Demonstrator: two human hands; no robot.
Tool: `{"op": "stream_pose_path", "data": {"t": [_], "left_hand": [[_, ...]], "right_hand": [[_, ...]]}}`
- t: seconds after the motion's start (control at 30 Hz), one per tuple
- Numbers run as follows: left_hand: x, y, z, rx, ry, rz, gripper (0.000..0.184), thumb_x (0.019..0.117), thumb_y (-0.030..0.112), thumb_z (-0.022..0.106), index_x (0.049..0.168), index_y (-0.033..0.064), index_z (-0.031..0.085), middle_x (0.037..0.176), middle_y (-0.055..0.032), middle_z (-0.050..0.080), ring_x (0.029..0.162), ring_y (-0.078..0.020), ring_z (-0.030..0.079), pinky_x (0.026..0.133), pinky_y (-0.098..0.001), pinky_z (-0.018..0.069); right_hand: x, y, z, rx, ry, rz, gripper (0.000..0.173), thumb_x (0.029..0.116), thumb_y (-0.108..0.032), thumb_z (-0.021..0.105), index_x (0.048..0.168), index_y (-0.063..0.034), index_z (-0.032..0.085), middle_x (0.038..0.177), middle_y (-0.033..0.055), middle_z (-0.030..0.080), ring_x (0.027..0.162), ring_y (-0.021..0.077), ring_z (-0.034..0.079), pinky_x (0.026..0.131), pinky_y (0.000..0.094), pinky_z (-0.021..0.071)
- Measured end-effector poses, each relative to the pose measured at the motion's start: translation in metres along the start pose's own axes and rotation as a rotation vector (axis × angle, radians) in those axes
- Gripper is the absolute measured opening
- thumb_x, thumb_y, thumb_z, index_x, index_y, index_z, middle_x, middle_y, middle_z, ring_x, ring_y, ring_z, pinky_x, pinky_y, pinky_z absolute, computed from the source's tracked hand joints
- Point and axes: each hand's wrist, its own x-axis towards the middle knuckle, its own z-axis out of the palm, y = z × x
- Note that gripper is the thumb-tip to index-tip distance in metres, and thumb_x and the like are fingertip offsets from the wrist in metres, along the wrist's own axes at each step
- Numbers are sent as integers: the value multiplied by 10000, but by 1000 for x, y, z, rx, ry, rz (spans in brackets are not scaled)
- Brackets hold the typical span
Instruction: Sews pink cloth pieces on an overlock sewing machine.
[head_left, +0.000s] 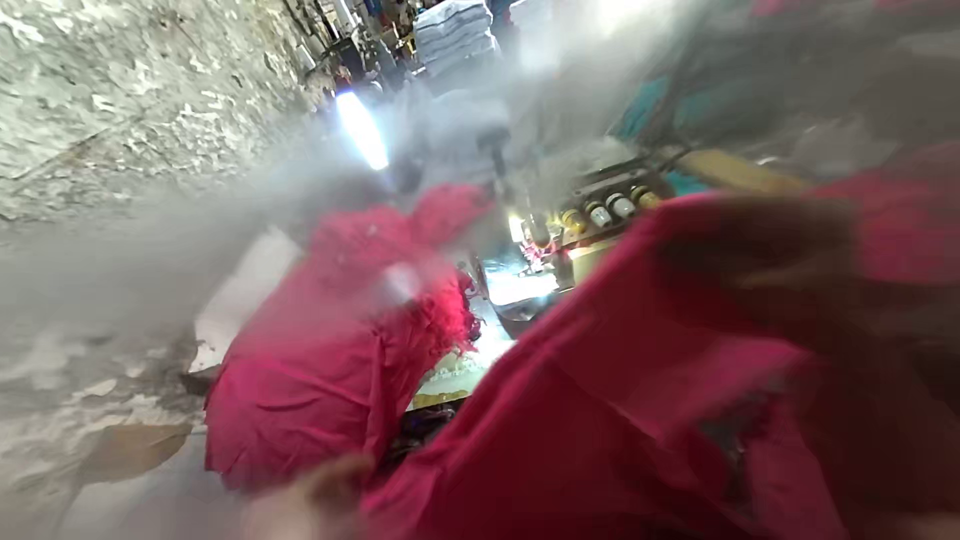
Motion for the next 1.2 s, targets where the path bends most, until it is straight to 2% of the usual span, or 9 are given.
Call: {"op": "stream_pose_path", "data": {"t": [0.1,0.2,0.33,0.43,0.57,0.77,0.93,1.07,1.2], "left_hand": [[71,-17,46,247,27,55,291,932,126,694,1124,-93,700,1031,-230,726,946,-327,730,833,-510,587],[153,-4,126,-15,4,480,135,941,76,663,980,-21,749,1034,-157,744,1013,-223,722,930,-319,572],[217,-20,184,-46,70,305,158,919,60,647,971,-66,724,922,-186,730,885,-245,721,844,-389,570],[252,-53,198,-165,352,319,150,866,-16,642,963,-82,735,979,-200,746,940,-229,735,879,-347,581],[267,-57,180,-210,187,185,161,882,-15,695,1029,-77,709,1079,-190,713,950,-185,713,860,-316,587],[278,-40,174,-178,52,88,245,819,81,806,1019,-24,713,1164,-153,668,1090,-204,638,941,-368,521],[283,-30,158,53,-146,-245,474,882,286,785,1174,-55,635,1203,-259,617,1189,-423,558,1015,-657,380],[283,-37,157,-22,-163,-205,267,895,233,780,929,-17,693,920,-153,676,913,-282,633,840,-535,481],[271,-43,168,-185,49,-28,221,829,79,792,988,-52,714,1042,-163,669,999,-241,629,889,-441,503]], "right_hand": [[30,7,65,-246,-431,-89,427,885,36,645,1294,-74,705,936,173,742,814,307,729,751,479,596],[46,9,107,-322,-793,-64,580,960,52,575,1478,-208,559,887,235,670,740,423,669,660,565,532],[19,36,132,-270,-235,-368,243,944,6,591,1116,-28,759,843,160,730,717,274,723,633,374,590],[-40,49,146,-181,168,-92,156,966,-73,597,989,20,720,963,165,717,915,183,694,848,236,560],[-103,53,170,-62,23,266,322,848,-202,762,1024,52,674,1034,223,677,880,232,686,766,298,576],[-110,56,167,99,-130,279,202,864,-160,720,813,34,701,959,198,687,878,260,666,776,340,544],[-97,60,140,512,-328,399,283,926,-121,632,773,110,691,1030,201,662,967,72,583,827,159,457],[-88,59,130,467,-372,373,277,940,-137,618,803,82,718,980,162,656,926,75,576,801,176,455],[-88,57,129,257,-319,251,268,895,-195,615,749,-2,731,842,128,638,819,185,583,748,340,440]]}}
